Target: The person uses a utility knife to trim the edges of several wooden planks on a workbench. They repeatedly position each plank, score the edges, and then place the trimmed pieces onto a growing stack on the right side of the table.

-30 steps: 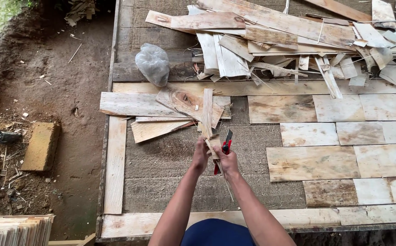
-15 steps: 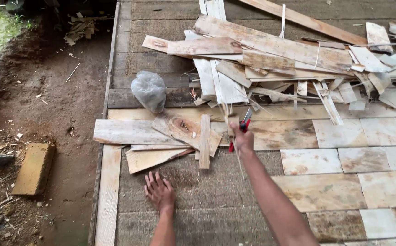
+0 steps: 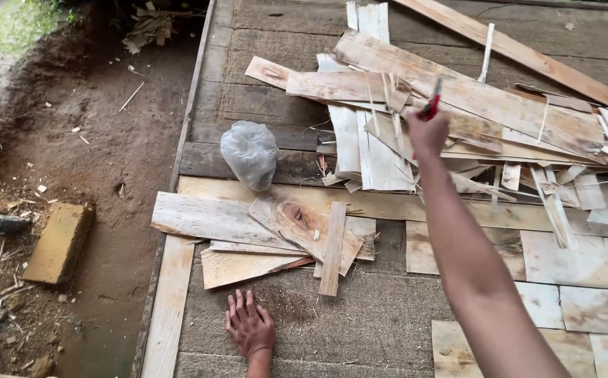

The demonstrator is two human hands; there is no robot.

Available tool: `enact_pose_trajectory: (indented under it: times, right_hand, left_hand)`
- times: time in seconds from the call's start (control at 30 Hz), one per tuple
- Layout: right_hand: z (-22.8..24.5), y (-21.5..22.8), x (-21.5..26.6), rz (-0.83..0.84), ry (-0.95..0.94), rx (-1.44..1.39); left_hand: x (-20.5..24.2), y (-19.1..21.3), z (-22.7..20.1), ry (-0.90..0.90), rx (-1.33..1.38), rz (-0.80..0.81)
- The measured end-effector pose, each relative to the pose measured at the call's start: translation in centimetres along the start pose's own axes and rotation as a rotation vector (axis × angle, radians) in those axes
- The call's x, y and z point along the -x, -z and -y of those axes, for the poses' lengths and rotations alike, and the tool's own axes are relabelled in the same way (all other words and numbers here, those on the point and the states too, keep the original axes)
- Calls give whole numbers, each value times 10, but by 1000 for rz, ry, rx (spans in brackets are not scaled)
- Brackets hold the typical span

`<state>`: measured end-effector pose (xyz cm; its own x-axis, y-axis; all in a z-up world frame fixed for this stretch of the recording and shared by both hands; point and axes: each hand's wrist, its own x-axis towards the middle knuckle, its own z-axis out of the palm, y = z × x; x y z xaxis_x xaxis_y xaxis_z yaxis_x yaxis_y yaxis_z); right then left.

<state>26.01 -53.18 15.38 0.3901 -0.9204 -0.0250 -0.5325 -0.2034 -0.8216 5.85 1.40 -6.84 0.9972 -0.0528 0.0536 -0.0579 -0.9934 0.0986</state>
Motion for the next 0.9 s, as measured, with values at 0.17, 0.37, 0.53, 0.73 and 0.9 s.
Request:
enact_pose_trajectory:
  times: [0.17,0.37,0.53,0.73,0.9]
  right_hand:
    - [9,-28,155,686,49,10]
    - [-49,-97,235,886,71,296]
    - [-64,-120,248,784,165,314]
    - [-77,-136,247,803,221,337]
    - [-28,-99,249,928,-64,124]
  left_hand:
    - [-1,-1,0,6,35,16]
    - [-1,2,-1,-3,17,18]
    - [-1,0,1,-4,23,9]
    - [-1,0,0,-20,6,-2]
    - [-1,-4,2,-22,19,-30]
